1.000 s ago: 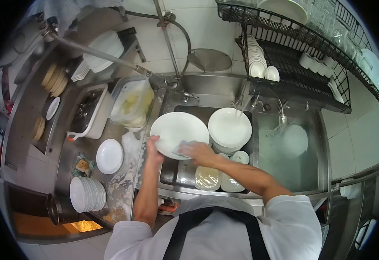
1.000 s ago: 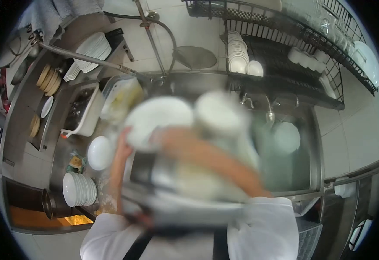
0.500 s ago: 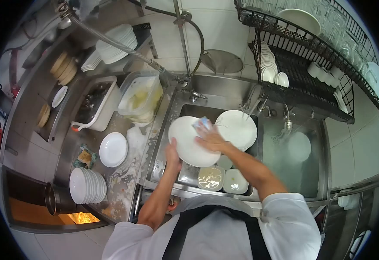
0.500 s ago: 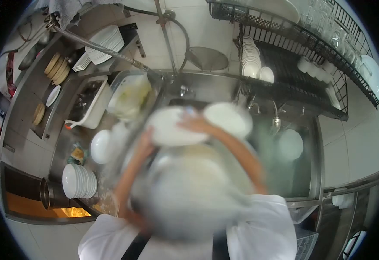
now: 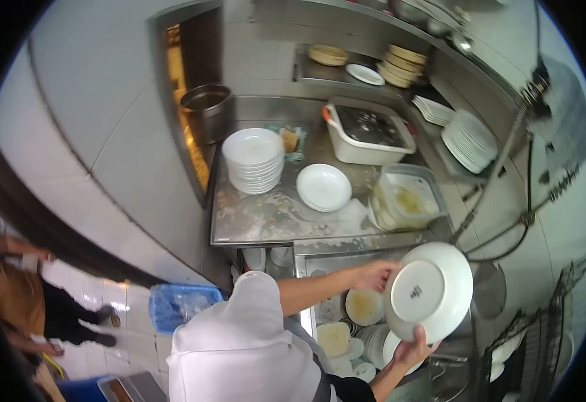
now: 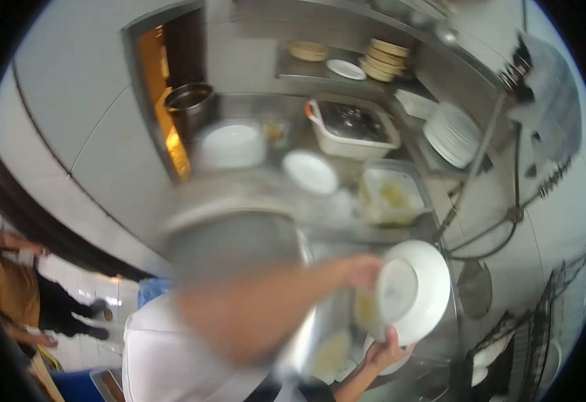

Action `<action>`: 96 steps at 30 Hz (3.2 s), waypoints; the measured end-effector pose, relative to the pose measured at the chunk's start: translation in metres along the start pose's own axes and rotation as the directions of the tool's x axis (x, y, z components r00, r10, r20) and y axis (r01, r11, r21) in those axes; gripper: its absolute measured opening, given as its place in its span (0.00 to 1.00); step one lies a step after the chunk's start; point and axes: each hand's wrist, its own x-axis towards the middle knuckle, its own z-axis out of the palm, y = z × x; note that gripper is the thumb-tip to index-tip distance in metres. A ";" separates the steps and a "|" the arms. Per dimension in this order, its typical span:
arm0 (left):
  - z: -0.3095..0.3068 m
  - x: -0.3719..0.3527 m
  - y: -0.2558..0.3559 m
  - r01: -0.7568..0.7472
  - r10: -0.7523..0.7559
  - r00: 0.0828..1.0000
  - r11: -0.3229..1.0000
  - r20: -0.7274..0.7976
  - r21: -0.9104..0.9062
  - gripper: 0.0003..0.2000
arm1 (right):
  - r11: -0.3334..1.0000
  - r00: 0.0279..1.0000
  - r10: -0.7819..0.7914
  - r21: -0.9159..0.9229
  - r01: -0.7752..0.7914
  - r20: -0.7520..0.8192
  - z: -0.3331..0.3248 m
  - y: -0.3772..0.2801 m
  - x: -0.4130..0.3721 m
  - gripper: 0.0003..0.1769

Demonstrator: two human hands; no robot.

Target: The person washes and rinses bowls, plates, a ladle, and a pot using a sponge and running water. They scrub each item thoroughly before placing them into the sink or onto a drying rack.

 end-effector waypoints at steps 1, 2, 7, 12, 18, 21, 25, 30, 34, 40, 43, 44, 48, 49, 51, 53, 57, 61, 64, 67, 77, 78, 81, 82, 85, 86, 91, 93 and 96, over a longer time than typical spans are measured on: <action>-0.004 -0.007 -0.005 0.002 -0.002 0.999 1.000 0.038 -0.012 0.27 | 0.986 0.995 0.095 0.136 -0.099 0.038 -0.024 0.011 0.007 0.38; -0.002 -0.013 -0.007 0.007 -0.006 0.998 1.000 0.058 -0.016 0.28 | 0.944 0.980 0.182 0.266 -0.196 0.076 -0.049 0.029 0.014 0.39; 0.027 -0.034 0.008 0.029 -0.029 1.000 0.999 0.010 -0.015 0.24 | 0.888 0.907 0.410 0.185 -0.421 0.098 -0.102 0.069 0.030 0.36; 0.006 -0.018 -0.019 -0.053 0.117 0.971 0.955 -0.207 0.292 0.19 | 0.489 0.985 0.170 -0.866 -0.106 -0.024 -0.138 0.066 0.062 0.29; 0.032 -0.009 -0.060 0.054 0.081 0.975 0.814 -0.205 0.579 0.17 | 0.369 0.853 -0.439 -0.810 0.457 0.281 -0.024 0.073 0.036 0.30; 0.048 -0.016 -0.056 0.056 0.058 0.987 0.747 -0.148 0.662 0.16 | 0.412 0.882 -0.421 -0.821 0.395 0.213 -0.028 0.059 0.064 0.28; 0.048 -0.002 -0.055 0.062 0.117 0.981 0.566 -0.155 0.822 0.11 | 0.086 0.424 -0.346 -0.422 0.903 0.837 0.046 0.008 0.042 0.21; 0.085 -0.021 -0.019 -0.015 -0.088 0.994 0.426 0.058 0.904 0.17 | 0.701 0.941 -0.281 -0.629 0.336 0.190 -0.006 0.007 0.101 0.25; 0.075 -0.009 -0.050 -0.395 0.276 0.900 0.180 0.339 0.901 0.18 | 0.895 0.906 0.390 0.299 -0.332 -0.163 -0.041 0.061 0.084 0.32; 0.072 -0.035 -0.074 -0.344 0.247 0.936 0.483 0.252 0.805 0.18 | 0.841 0.898 0.436 0.386 -0.380 -0.066 -0.059 0.112 0.088 0.26; 0.064 -0.024 -0.045 -0.133 0.230 0.972 0.372 0.048 0.919 0.20 | 0.967 0.964 0.229 0.149 -0.208 -0.137 -0.101 0.117 0.136 0.23; 0.070 -0.021 -0.029 0.032 0.190 0.976 0.366 -0.109 0.930 0.20 | 0.995 0.983 0.093 -0.017 -0.097 -0.156 -0.119 0.120 0.151 0.22; 0.174 -0.032 0.019 0.212 -0.083 0.968 0.777 -0.236 0.593 0.20 | 0.698 0.936 -0.327 -0.635 0.332 0.130 -0.093 0.069 0.151 0.20; 0.160 -0.026 0.008 0.198 -0.083 0.972 0.796 -0.221 0.572 0.20 | 0.544 0.878 -0.382 -0.697 0.467 0.290 -0.062 0.046 0.139 0.21; 0.153 -0.023 0.001 0.197 -0.081 0.973 0.775 -0.215 0.601 0.19 | 0.200 0.650 -0.431 -0.636 0.745 0.626 -0.010 0.010 0.116 0.21; 0.162 -0.018 -0.003 0.214 -0.073 0.971 0.687 -0.227 0.695 0.18 | 0.027 0.483 -0.448 -0.528 0.849 0.753 0.016 -0.005 0.106 0.21; 0.210 -0.025 -0.010 0.246 -0.028 0.966 0.415 -0.258 0.876 0.11 | 0.825 0.949 -0.287 -0.538 0.175 -0.131 -0.060 0.061 0.127 0.22; 0.185 -0.020 -0.033 -0.092 -0.195 0.977 -0.010 0.089 0.996 0.16 | 0.790 0.906 0.376 0.579 -0.202 -0.195 -0.054 0.048 0.047 0.32; 0.161 -0.009 -0.050 -0.428 -0.394 0.853 -0.153 0.342 0.891 0.24 | 0.480 0.915 0.398 0.835 -0.269 0.066 -0.087 0.048 -0.024 0.40; 0.168 0.000 -0.059 -0.536 -0.632 0.718 -0.238 0.291 0.810 0.28 | 0.472 0.887 0.462 0.846 -0.246 0.000 -0.111 0.034 -0.071 0.39; 0.046 -0.058 -0.181 -0.403 0.018 0.912 -0.143 0.409 0.904 0.13 | 0.486 0.658 0.718 0.841 -0.240 -0.227 -0.188 0.081 -0.080 0.29; 0.062 -0.072 -0.175 -0.351 0.093 0.930 -0.073 0.357 0.934 0.13 | 0.358 0.639 0.762 0.891 -0.280 -0.105 -0.188 0.079 -0.074 0.28; 0.103 -0.119 -0.126 -0.211 0.269 0.949 0.160 0.163 0.964 0.11 | 0.454 0.620 0.773 0.802 -0.388 -0.137 -0.204 0.090 -0.065 0.21; 0.114 -0.138 -0.101 -0.180 0.328 0.939 0.211 0.104 0.961 0.11 | 0.506 0.644 0.755 0.737 -0.448 -0.127 -0.210 0.095 -0.062 0.20; 0.153 -0.215 -0.027 -0.134 0.531 0.846 0.296 -0.046 0.946 0.10 | 0.681 0.704 0.678 0.540 -0.495 -0.209 -0.226 0.106 -0.054 0.21; 0.168 -0.246 -0.005 -0.124 0.602 0.794 0.294 -0.083 0.948 0.10 | 0.742 0.720 0.640 0.456 -0.491 -0.266 -0.229 0.113 -0.049 0.22; 0.250 -0.395 0.057 0.030 0.835 0.490 0.271 -0.250 0.962 0.10 | 0.676 0.664 0.724 0.385 -0.628 -0.187 -0.214 0.128 -0.045 0.24; 0.270 -0.419 0.065 0.122 0.856 0.410 0.290 -0.315 0.949 0.10 | 0.647 0.643 0.748 0.392 -0.654 -0.161 -0.212 0.134 -0.047 0.25; 0.294 -0.432 0.071 0.248 0.875 0.363 0.242 -0.321 0.938 0.10 | 0.606 0.610 0.781 0.407 -0.684 -0.137 -0.212 0.137 -0.052 0.27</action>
